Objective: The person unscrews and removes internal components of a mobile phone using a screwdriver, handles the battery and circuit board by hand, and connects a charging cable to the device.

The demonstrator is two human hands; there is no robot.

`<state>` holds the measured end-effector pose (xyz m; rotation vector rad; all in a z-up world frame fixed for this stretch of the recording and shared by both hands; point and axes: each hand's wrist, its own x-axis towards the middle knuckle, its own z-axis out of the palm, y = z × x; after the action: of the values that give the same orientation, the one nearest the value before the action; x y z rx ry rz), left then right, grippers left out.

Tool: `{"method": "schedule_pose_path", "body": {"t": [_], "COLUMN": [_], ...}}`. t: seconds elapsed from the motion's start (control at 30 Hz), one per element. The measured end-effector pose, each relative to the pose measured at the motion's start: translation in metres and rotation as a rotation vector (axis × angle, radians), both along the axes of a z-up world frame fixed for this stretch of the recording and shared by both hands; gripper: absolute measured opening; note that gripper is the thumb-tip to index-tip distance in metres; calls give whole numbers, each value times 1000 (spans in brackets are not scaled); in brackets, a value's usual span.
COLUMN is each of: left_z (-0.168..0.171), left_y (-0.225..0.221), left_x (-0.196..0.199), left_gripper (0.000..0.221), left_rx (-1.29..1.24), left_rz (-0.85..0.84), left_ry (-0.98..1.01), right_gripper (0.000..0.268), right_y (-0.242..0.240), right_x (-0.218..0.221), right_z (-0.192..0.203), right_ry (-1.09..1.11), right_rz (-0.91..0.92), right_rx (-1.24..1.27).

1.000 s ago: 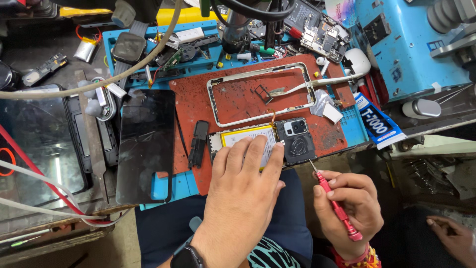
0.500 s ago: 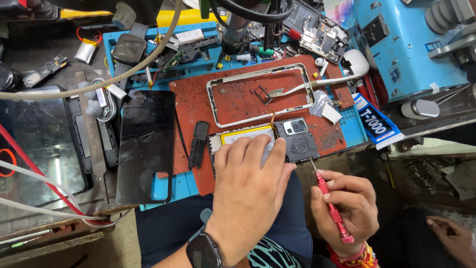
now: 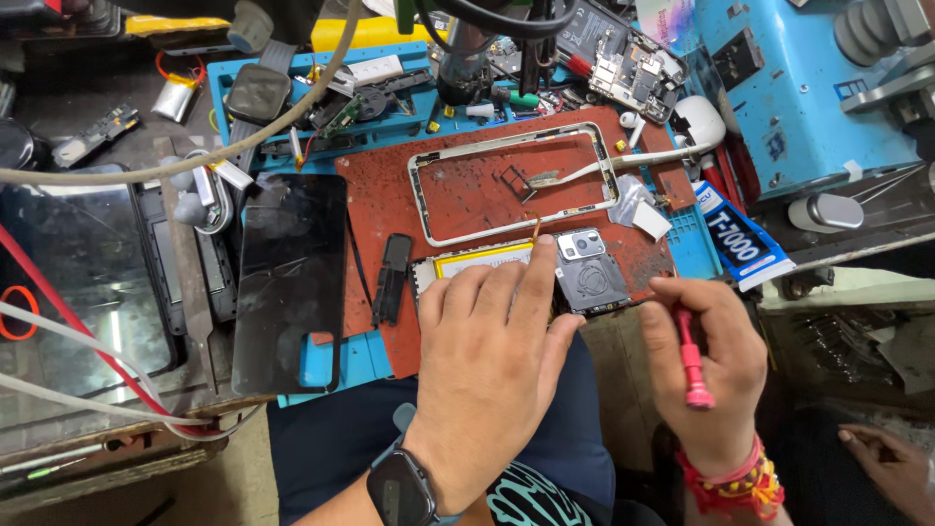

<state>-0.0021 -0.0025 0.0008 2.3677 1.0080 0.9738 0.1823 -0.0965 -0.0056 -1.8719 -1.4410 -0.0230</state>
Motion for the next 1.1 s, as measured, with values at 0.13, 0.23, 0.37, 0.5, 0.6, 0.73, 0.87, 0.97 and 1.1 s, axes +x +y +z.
{"method": "schedule_pose_path", "body": {"t": [0.13, 0.23, 0.37, 0.5, 0.6, 0.73, 0.87, 0.97, 1.1], "left_z": [-1, -1, -2, -3, -2, -1, -1, -1, -2], "left_y": [-1, -2, -2, 0, 2, 5, 8, 11, 17], "left_x": [-2, -3, -3, -3, -3, -3, -2, 0, 4], "left_gripper": [72, 75, 76, 77, 77, 77, 77, 77, 76], "left_rx": [-5, -10, -11, -20, -25, -39, -60, -71, -60], "left_rz": [-1, -2, 4, 7, 4, -4, -1, 0, 21], "left_ry": [4, -27, -37, -35, -40, -46, -40, -41, -44], "right_gripper": [15, 18, 18, 12, 21, 33, 39, 39, 35], "right_y": [10, 20, 29, 38, 46, 71, 89, 98, 106], "right_x": [3, 12, 19, 34, 43, 39, 29, 29, 33], "right_z": [9, 25, 39, 42, 59, 81, 86, 87, 86], "right_ry": [344, 286, 11, 743, 750, 542, 430, 259, 41], "right_rz": [1, 2, 66, 166, 246, 278, 333, 362, 297], "right_rx": [36, -89, -191, -67, -100, -156, -118, -143, -207]}}
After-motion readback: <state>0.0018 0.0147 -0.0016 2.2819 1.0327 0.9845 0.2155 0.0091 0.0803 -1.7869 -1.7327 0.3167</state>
